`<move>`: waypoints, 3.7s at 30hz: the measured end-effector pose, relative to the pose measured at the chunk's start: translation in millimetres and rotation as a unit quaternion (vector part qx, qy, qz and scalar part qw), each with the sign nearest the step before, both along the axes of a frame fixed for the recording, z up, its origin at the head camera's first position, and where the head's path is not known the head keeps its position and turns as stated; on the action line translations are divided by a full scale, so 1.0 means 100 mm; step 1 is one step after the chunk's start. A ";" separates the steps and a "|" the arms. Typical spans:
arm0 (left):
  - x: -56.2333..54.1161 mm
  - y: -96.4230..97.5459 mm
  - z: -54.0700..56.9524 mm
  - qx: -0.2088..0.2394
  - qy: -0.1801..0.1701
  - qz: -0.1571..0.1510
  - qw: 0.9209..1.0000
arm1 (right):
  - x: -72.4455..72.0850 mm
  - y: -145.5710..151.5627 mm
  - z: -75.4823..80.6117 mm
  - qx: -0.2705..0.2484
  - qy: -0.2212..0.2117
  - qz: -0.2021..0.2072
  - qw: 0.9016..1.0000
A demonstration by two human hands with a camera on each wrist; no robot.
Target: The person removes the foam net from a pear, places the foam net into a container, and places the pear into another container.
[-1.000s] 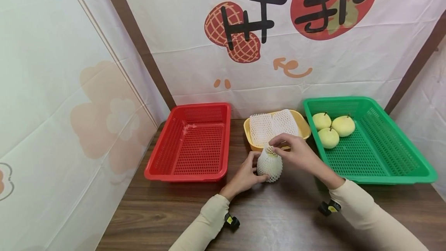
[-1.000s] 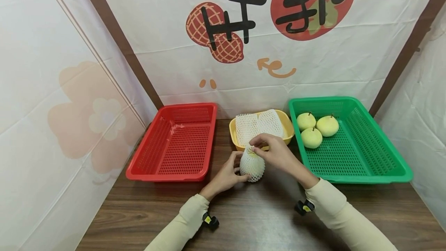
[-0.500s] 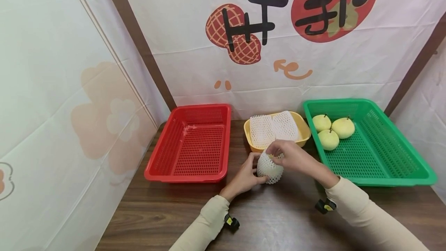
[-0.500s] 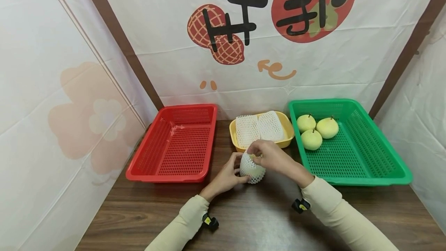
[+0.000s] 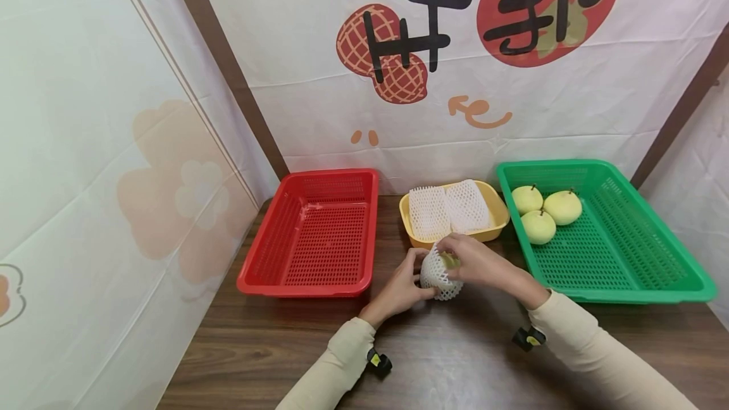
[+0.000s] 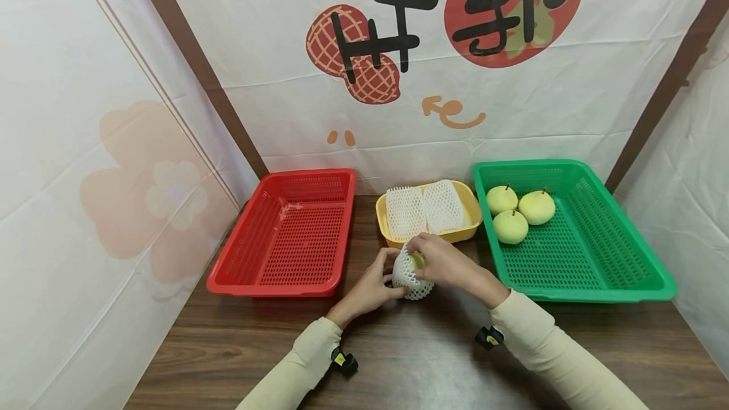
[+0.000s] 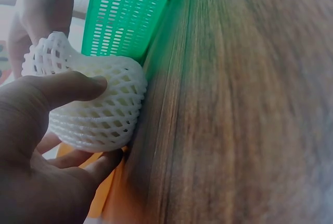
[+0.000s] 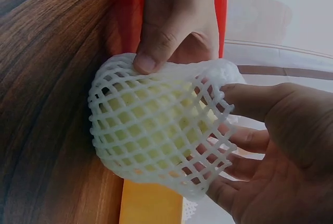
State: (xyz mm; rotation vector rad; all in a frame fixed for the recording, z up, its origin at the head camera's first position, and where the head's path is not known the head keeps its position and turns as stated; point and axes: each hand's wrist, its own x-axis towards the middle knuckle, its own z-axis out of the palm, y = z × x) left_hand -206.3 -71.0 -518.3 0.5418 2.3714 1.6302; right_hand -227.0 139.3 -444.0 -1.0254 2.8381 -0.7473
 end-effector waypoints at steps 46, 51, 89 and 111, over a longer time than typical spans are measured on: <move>0.00 -0.08 -0.05 -0.045 0.005 0.015 0.999 | 0.04 -0.04 -0.28 0.015 -0.060 -0.046 0.997; 0.01 -0.08 -0.04 -0.043 0.004 0.015 0.999 | 0.05 -0.03 -0.28 0.008 -0.066 -0.052 0.996; -0.01 -0.04 -0.02 -0.067 0.066 0.073 0.993 | 0.00 0.07 -0.18 -0.056 -0.050 -0.027 0.997; -0.05 -0.06 -0.06 -0.097 0.126 0.099 0.982 | -0.04 0.11 -0.06 -0.095 0.012 0.011 0.995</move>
